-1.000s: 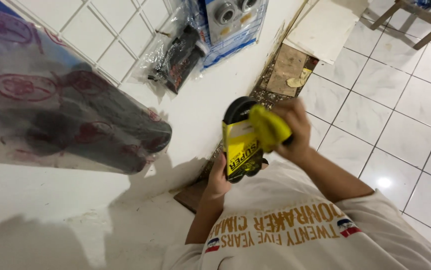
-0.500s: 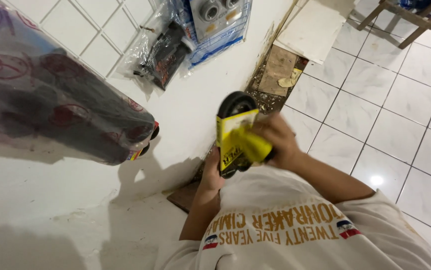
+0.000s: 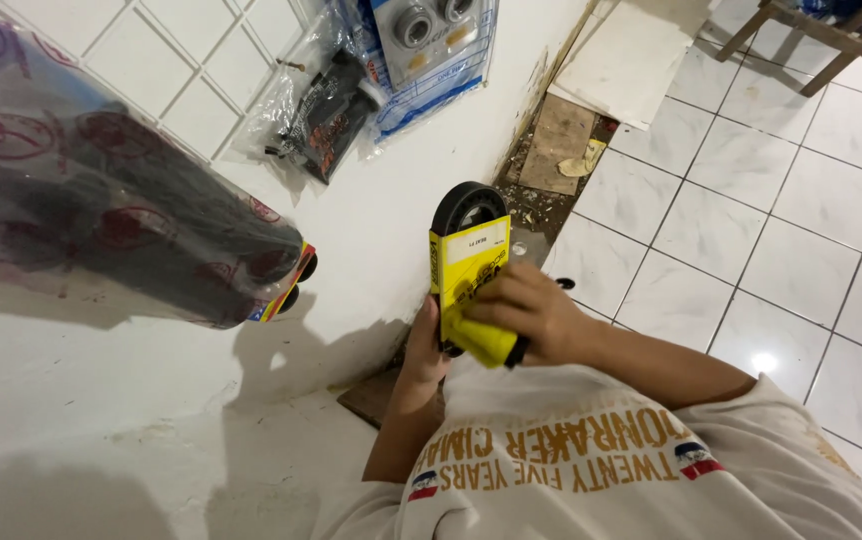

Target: Cleaning a motorcycle drive belt with a yellow cloth while it is in its packaging.

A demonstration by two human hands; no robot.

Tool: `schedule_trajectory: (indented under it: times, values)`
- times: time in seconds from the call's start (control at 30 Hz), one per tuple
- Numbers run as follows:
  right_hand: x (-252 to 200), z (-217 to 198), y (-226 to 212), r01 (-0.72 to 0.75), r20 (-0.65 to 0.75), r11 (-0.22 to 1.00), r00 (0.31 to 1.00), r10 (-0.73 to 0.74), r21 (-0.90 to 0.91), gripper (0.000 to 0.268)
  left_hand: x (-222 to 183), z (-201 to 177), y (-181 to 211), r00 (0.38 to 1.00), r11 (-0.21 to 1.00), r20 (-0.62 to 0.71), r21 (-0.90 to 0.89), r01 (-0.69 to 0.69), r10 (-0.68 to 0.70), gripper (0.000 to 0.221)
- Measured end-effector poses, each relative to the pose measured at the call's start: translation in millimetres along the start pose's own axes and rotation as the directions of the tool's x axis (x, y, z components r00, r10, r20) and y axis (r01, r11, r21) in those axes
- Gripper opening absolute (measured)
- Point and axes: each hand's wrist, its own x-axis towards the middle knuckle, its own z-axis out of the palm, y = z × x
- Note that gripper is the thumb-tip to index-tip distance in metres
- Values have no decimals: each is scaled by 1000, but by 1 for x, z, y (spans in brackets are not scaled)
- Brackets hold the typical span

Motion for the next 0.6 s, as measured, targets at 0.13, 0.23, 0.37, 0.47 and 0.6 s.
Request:
schedule_trajectory:
  times: [0.13,0.23,0.37,0.47,0.6]
  values:
    - [9,-7,24,-28,-197,998,980,15,-62,54,-5,-14,-7,983,913,-164,383,138,-80,50]
    - [13,-18,34,-203,-402,970,906,134,-133,49,6,17,3,973,862,-186,462,208,-135,62]
    - [23,-15,30,-285,-398,956,886,237,-66,40,3,17,6,966,862,-233,461,211,-111,63]
    - [31,-9,18,-118,-302,992,948,100,-44,45,-10,-13,-6,966,893,-247,414,178,-78,64]
    - [29,1,0,18,-1,991,1000,-18,130,52,2,8,5,926,975,-373,175,140,-66,63]
